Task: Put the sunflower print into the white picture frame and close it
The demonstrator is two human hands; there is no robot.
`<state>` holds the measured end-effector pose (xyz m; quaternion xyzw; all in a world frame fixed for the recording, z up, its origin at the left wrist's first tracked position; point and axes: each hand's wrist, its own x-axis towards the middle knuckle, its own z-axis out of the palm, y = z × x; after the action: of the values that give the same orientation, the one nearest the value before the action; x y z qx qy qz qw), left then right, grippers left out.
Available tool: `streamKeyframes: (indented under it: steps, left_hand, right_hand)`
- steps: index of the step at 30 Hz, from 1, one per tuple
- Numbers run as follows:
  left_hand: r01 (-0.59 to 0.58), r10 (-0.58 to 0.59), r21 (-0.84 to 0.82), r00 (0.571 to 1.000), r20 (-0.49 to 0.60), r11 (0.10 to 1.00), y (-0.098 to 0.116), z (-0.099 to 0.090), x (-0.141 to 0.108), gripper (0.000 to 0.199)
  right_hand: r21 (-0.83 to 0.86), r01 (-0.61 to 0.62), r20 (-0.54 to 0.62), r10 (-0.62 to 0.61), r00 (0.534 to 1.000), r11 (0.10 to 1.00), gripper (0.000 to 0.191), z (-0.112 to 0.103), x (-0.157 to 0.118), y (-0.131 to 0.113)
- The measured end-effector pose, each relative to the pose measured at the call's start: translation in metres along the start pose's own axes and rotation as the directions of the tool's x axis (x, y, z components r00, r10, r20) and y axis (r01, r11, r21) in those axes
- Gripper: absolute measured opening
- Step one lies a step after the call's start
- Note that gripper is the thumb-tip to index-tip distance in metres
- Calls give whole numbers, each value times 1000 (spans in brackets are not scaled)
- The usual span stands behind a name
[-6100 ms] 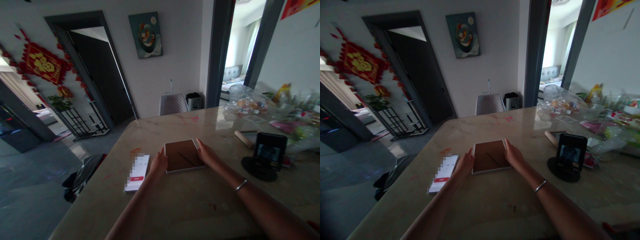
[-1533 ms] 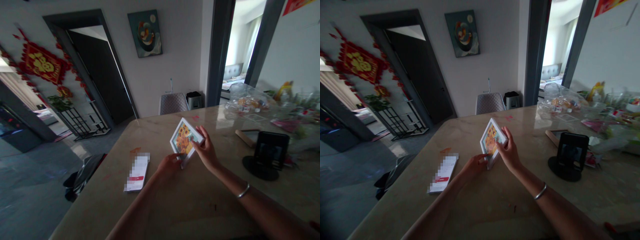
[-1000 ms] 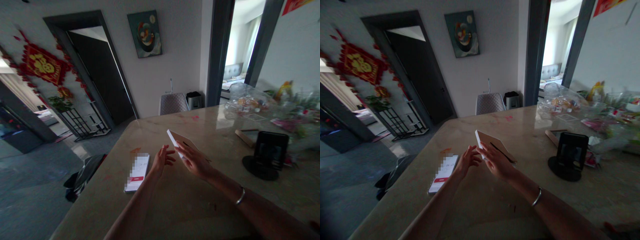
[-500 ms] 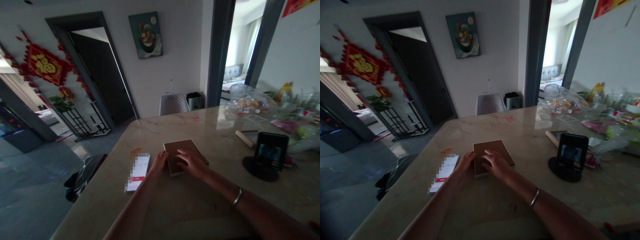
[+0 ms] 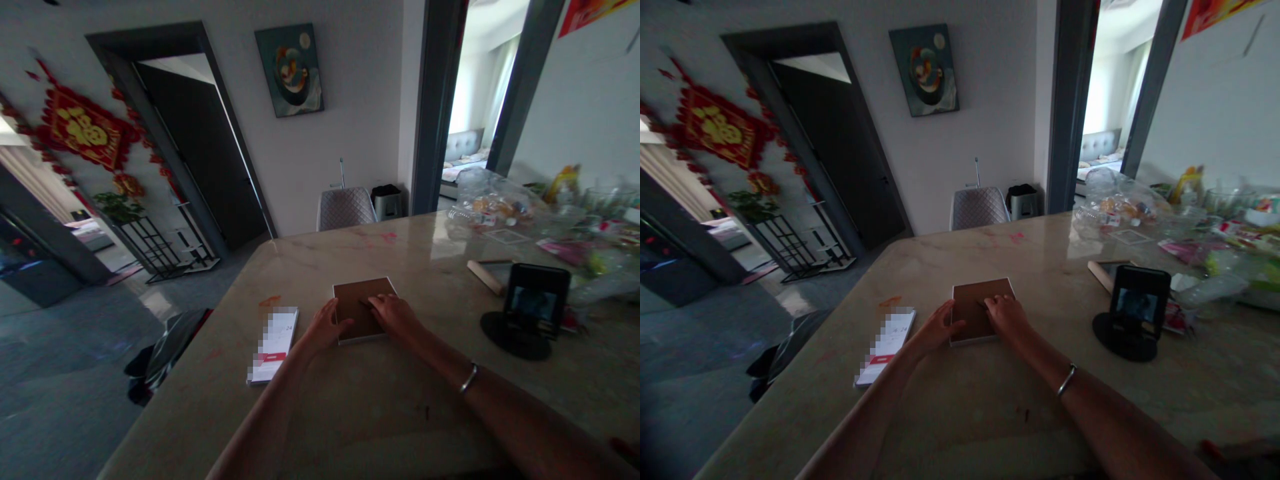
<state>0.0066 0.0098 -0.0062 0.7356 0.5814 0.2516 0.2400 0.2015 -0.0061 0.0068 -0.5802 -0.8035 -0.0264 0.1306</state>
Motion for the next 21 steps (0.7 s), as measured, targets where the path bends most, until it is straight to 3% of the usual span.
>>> streamKeyframes:
  steps: [3,9,16,21]
  left_hand:
    - [-35,22,102,992,125,994,3,-5,-7,89]
    - [-100,54,191,971,234,977,8,-13,-13,99]
    - [-83,43,184,976,214,979,9,-8,-13,100]
    - [-45,43,17,990,135,999,8,-5,-13,95]
  right_hand:
    - [-55,2,20,-1,1000,998,30,1,2,-1]
    - [-92,30,25,-28,999,995,27,5,4,2]
    - [109,62,-50,-57,997,992,23,-3,4,10]
    - [158,83,-69,-73,995,984,23,-6,2,17]
